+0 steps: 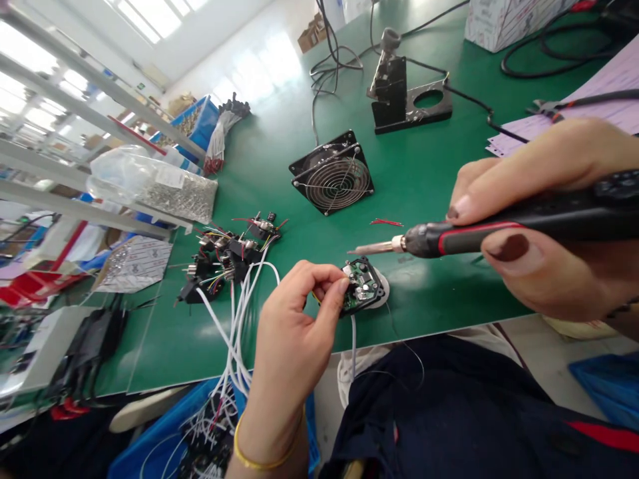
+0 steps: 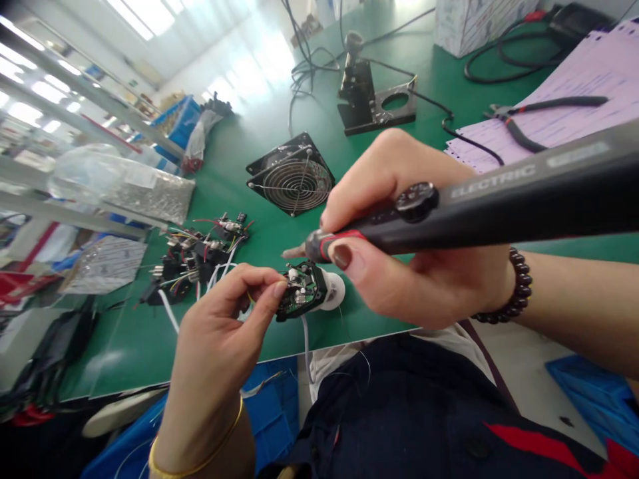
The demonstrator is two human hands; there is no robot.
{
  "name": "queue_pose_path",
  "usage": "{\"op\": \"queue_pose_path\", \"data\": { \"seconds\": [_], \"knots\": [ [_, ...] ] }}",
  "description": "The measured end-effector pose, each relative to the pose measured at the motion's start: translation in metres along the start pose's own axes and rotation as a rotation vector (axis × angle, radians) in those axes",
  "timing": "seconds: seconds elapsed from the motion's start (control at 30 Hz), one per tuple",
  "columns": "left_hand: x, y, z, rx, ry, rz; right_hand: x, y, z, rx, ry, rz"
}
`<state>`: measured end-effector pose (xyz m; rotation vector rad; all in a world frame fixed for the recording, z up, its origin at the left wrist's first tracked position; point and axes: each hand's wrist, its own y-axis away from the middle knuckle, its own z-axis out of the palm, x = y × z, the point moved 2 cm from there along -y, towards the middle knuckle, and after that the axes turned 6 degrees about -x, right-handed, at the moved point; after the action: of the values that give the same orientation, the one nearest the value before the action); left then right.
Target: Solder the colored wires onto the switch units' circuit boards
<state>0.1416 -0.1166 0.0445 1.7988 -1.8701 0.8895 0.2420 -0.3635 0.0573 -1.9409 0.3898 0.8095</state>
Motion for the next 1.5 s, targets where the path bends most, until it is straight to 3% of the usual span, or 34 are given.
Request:
{"op": "queue_pose_path", "data": {
  "seconds": [0.33, 0.8, 1.13, 1.5],
  "knots": [
    [0.003, -0.002, -0.002, -0.01, -0.069, 0.03, 0.004, 0.01, 0.019, -0.024, -0.078, 0.038],
    [0.003, -0.002, -0.003, -0.021, -0.077, 0.033, 0.011, 0.01, 0.023, -0.024, -0.103, -0.032],
    [0.004, -0.003, -0.002, -0.017, -0.077, 0.045, 0.011, 0.006, 0.018, -0.11, -0.056, -0.097],
    [0.006, -0.003, -0.002, -0.019, -0.102, 0.03, 0.009, 0.01, 0.019, -0.098, -0.05, -0.058]
  ]
}}
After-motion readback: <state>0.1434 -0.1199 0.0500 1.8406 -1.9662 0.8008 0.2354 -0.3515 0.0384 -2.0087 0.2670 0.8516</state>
